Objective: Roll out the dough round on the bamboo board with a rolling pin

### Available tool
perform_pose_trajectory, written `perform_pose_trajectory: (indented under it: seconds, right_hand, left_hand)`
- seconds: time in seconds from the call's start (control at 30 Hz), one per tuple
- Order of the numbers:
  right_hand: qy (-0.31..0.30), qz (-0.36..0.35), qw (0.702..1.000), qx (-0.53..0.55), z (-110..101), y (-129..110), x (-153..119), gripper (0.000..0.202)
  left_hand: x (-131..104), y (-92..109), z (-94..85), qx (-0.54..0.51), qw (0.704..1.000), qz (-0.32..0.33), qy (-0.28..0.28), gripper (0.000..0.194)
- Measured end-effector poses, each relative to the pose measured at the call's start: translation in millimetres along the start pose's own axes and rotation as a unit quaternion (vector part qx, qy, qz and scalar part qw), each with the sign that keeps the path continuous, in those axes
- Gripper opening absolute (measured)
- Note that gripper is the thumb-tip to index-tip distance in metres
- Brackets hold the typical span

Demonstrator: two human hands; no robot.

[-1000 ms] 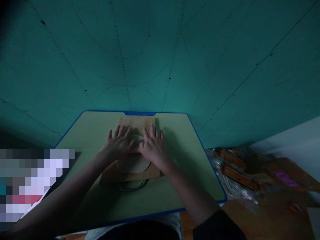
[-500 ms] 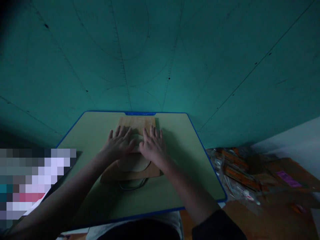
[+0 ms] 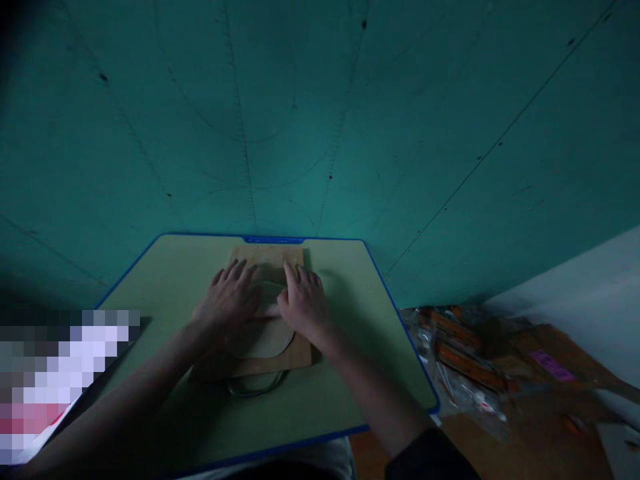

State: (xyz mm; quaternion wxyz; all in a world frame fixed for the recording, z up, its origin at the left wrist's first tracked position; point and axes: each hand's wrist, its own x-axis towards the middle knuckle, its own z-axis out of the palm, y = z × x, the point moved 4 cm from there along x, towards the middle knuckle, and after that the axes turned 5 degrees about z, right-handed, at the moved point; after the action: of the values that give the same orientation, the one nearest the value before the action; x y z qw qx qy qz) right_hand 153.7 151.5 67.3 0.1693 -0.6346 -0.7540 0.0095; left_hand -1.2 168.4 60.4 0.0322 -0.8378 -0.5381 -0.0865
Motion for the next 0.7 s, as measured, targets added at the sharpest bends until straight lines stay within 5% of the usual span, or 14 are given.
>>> perform_pose_trajectory:
  seconds: [0.4,0.7]
  right_hand:
    - [-0.021,0.062,0.997,-0.043,6.0,13.0,67.7,0.039]
    - [-0.087,0.086,0.992,-0.021,30.2,22.5,67.2,0.055]
  left_hand:
    - [61.6,-25.1,-2.1,0.014,0.999,-0.039,0.009,0.041]
    - [64.7,-24.5,3.4,0.010,0.999,-0.037,-0.015,0.038]
